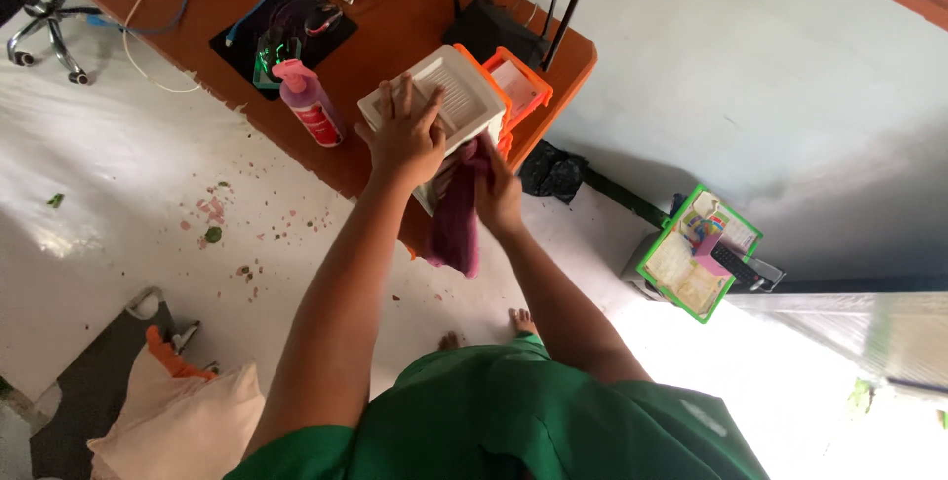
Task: The person wipes a white plastic storage container with a pink cloth on a wooden desk. They rotate the container to wipe multiple sides and compartments, then place it back on the desk.
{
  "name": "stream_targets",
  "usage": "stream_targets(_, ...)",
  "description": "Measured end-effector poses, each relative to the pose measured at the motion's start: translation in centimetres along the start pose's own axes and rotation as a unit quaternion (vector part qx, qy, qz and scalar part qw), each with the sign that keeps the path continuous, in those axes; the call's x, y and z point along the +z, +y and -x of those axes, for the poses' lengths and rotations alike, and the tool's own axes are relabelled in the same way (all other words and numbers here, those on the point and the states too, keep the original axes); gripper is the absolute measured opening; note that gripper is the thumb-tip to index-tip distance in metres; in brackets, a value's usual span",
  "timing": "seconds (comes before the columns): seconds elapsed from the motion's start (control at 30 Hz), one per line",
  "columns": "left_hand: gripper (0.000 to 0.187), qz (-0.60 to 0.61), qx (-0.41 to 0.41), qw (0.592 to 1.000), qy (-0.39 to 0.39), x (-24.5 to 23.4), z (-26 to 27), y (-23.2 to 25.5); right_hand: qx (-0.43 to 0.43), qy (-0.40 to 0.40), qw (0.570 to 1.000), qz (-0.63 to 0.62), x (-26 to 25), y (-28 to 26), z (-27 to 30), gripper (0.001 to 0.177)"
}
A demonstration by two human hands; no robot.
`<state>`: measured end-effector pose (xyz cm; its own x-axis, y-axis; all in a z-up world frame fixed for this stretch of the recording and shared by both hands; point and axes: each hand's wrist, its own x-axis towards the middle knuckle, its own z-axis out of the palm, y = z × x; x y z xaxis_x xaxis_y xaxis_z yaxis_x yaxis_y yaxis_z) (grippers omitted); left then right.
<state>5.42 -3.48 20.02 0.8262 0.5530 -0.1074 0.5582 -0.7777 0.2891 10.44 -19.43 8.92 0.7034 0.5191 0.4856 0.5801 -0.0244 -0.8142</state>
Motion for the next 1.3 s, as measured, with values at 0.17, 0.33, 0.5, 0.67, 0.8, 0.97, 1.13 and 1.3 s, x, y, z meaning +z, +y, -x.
stream_targets(0.17, 0.061, -0.032, 0.036, 0.999, 0.004, 0.2, -0.3, -1.0, -0.02, 0.003, 0.999, 0.041, 3.2, -1.9, 1.2, 0.042)
stream_targets(0.33, 0.06, -0.018, 0.049, 0.999, 0.009, 0.2, -0.3, -1.6, 0.004, -0.068, 0.992, 0.11, 1.4, -0.3, 1.0, 0.033)
stream_targets(0.5, 0.062, -0.043, 0.043, 0.998, -0.001, 0.3, -0.5, -1.6, -0.038, 0.0, 0.98, 0.195, 0.8, -2.0, -0.2, 0.058)
stream_targets(0.67, 0.06, -0.037, 0.061, 0.997, 0.026, 1.1, -0.7, -1.9, -0.144, -0.007, 0.988, 0.05, 2.5, -5.0, 1.6, 0.045)
stream_targets(0.8, 0.06, -0.038, 0.067, 0.997, 0.026, 1.4, -0.7, -2.1, -0.059, -0.072, 0.958, 0.271, -1.7, -3.6, -1.6, 0.043)
stream_targets(0.97, 0.061, -0.039, 0.055, 0.998, 0.014, 1.1, -0.9, -2.0, -0.04, 0.009, 0.991, 0.124, 1.0, -4.1, -0.4, 0.052)
stream_targets(1.13, 0.061, -0.047, 0.062, 0.997, 0.016, 1.5, -0.8, -2.1, 0.003, -0.09, 0.995, -0.039, 2.8, -2.6, 2.2, 0.058)
stream_targets(1.3, 0.061, -0.04, 0.089, 0.995, 0.029, 2.1, -1.3, -2.8, 0.054, -0.163, 0.984, -0.043, -1.7, 2.2, 1.8, 0.046)
